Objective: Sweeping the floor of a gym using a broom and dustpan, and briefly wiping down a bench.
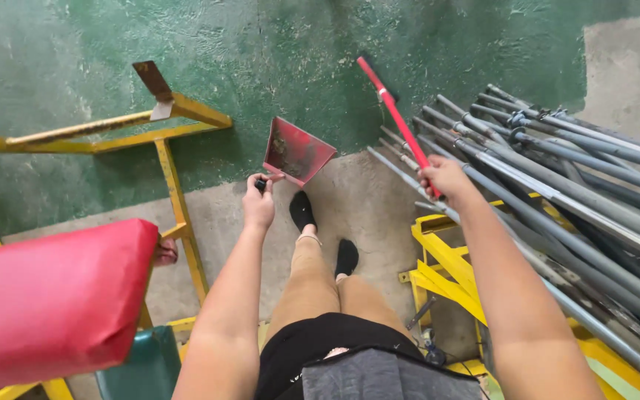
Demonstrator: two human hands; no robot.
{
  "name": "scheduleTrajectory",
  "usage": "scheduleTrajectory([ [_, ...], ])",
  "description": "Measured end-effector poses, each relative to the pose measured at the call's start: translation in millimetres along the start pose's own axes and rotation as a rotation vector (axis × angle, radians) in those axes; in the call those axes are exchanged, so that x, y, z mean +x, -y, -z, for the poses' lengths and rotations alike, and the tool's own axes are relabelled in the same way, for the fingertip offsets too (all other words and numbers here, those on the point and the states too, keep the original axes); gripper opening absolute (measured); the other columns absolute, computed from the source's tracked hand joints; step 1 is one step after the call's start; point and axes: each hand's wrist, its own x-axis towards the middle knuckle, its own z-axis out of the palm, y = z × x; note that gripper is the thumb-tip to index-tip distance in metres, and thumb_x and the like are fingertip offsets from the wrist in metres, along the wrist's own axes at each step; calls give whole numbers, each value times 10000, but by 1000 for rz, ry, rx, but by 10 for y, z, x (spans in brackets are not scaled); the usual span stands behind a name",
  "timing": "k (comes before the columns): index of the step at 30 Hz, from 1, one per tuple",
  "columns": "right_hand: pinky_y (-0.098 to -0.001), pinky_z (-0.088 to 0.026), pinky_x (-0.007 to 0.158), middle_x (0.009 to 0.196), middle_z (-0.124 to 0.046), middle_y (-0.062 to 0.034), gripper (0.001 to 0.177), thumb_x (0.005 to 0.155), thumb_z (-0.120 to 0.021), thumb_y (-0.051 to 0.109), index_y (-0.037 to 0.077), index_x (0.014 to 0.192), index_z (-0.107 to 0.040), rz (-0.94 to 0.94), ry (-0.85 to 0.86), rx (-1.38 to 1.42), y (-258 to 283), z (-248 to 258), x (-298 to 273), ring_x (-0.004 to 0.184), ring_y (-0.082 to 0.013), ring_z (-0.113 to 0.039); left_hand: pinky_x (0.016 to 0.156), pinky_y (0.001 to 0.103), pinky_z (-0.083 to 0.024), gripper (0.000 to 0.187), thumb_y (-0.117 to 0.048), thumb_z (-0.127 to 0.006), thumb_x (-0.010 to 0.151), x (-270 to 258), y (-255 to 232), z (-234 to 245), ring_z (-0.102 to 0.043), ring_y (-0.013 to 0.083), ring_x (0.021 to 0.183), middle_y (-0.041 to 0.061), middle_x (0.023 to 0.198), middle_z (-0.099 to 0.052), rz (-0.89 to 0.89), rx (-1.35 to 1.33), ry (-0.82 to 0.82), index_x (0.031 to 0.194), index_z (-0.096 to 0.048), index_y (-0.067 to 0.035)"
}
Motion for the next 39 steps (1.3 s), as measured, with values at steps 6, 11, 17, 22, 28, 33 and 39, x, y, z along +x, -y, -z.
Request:
scheduleTrajectory([
  [6,-359,-537,497,713,-652,-92,168,902,-580,92,48,1055,-635,65,-131,-383,225,-524,875,558,-196,-645,850,422,-552,187,-162,-632,1016,785,10,-180,-719,386,992,209,1035,-730,-62,50,111,1169,-550,-92],
  [11,-399,-511,423,674,-653,-114,440,876,-536,86,90,1316,-516,-24,31,-417,46,-1705,97,480,-228,-629,856,443,-550,193,-158,-632,998,1069,-195,-315,-711,408,1022,220,1041,-728,-84,56,163,1171,-567,-102],
  [17,-301,-370,352,584,-455,-1,718,911,-540,103,292,1583,-372,-191,245,-108,239,-1711,-748,395,-120,-436,839,451,-545,186,-157,-635,998,1228,-296,-273,-711,410,989,230,1008,-719,-5,75,174,1168,-579,-108],
  [22,-229,-320,382,591,-381,83,672,931,-590,99,288,1564,-466,-244,302,282,392,-958,-825,414,-47,-349,855,438,-554,178,-161,-636,992,1261,-298,-100,-728,397,987,218,1009,-729,-30,12,92,1149,-568,-112],
  [28,-267,-379,410,606,-508,31,550,945,-576,97,268,1469,-567,-108,-143,-20,670,-25,-171,457,-83,-452,853,443,-549,181,-144,-632,1006,1293,-528,-222,-703,421,1036,233,1029,-718,-43,49,116,1169,-568,-100],
  [33,-323,-380,404,615,-509,-19,288,956,-555,47,89,1231,-627,-22,-234,-37,534,729,1149,470,-136,-477,883,432,-557,173,-99,-625,991,1389,-802,-835,-708,420,1049,223,1068,-722,-131,-31,198,1149,-555,-84],
  [39,-378,-496,421,642,-613,-58,264,969,-543,139,28,1196,-620,5,-143,-328,322,385,1368,462,-195,-610,855,445,-548,173,-53,-622,976,1551,-1206,-1674,-677,447,1019,235,1033,-704,-202,58,240,1135,-555,-70],
])
